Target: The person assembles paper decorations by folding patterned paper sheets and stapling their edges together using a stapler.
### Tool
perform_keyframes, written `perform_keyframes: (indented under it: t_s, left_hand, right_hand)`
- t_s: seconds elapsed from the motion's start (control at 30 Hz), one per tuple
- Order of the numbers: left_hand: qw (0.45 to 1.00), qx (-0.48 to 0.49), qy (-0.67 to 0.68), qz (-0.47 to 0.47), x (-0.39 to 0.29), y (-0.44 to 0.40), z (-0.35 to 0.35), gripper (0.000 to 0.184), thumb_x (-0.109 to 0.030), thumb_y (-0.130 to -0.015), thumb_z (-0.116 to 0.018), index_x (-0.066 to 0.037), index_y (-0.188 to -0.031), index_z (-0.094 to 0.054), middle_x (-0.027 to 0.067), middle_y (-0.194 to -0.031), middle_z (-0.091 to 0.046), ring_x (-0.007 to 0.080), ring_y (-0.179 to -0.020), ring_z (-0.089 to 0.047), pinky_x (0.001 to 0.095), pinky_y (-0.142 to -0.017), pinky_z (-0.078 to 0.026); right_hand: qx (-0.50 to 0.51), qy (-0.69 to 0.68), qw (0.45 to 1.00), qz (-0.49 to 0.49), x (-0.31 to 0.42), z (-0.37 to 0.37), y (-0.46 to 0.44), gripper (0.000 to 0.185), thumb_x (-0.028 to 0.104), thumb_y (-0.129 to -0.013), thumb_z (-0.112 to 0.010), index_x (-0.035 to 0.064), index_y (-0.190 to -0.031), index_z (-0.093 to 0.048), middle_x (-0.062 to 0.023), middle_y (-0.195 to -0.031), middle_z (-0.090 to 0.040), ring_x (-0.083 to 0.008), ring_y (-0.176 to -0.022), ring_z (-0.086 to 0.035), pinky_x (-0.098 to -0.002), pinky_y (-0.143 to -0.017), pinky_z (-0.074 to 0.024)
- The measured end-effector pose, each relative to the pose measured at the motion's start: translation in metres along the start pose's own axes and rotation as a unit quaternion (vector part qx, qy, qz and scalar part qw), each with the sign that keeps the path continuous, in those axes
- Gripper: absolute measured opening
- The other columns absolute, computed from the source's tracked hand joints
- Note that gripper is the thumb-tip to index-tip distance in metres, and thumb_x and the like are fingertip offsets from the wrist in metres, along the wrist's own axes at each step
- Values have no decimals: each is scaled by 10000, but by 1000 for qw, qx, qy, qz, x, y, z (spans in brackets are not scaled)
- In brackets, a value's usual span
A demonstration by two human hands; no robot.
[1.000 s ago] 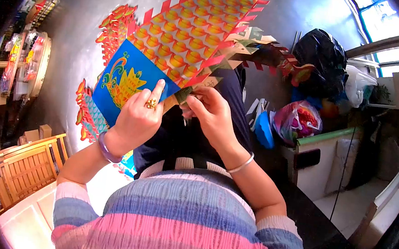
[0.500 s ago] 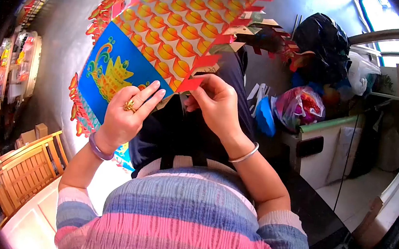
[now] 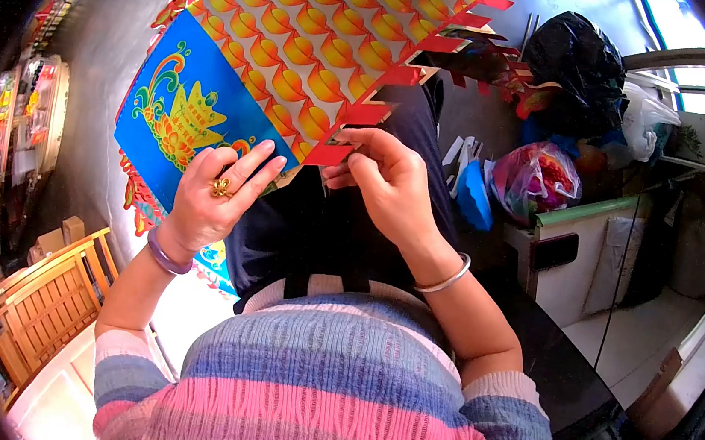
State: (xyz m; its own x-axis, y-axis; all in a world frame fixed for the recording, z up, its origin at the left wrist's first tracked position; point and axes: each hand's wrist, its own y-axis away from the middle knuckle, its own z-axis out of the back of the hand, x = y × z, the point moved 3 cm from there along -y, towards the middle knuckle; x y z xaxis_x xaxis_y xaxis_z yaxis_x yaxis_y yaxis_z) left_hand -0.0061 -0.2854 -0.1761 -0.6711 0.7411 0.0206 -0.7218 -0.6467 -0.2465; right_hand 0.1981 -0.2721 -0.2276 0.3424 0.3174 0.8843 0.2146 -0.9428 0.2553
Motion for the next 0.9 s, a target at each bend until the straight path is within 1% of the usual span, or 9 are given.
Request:
perform_keyframes:
  t_s: [0.07, 0.17, 0.37, 0.9]
  left_hand:
    - [1000, 2, -1, 0, 0, 0, -1, 418, -46, -692, -596, -108, -1101, -661, 5, -1189, -595, 185, -856, -492, 320, -779, -467]
    - [1000, 1, -5, -3, -2, -1, -1, 409, -42, -705, -597, -107, -1104, -661, 7, -1194, -592, 183, -868, -493, 316, -775, -469]
    - [1000, -2, -14, -10, -2, -1, -2, 393, -36, -725, -597, -110, -1106, -661, 7, -1200, -589, 181, -884, -491, 307, -768, -473]
    - [1000, -2, -18, -9, -2, 0, -4, 384, -39, -748, -600, -122, -1118, -659, 7, -1211, -586, 174, -882, -489, 297, -765, -469]
  right_hand:
    - [-7, 0, 1000, -8, 0, -1, 0, 176, 27, -900, -535, -67, -1047, -557, -98, -846, -631, -149, -734, -649, -256, -647, -556]
    - [-21, 30, 999, 10, -4, -2, 0, 172, 50, -895, -565, -58, -1029, -566, -89, -832, -631, -140, -711, -649, -243, -616, -550]
    - [-28, 28, 999, 1, -5, -2, 0, 158, 43, -896, -560, -59, -1017, -569, -89, -833, -633, -139, -691, -649, -240, -594, -551]
    - [-27, 32, 999, 1, -2, -2, -2, 137, 34, -899, -552, -65, -990, -579, -95, -808, -637, -141, -691, -649, -244, -600, -552]
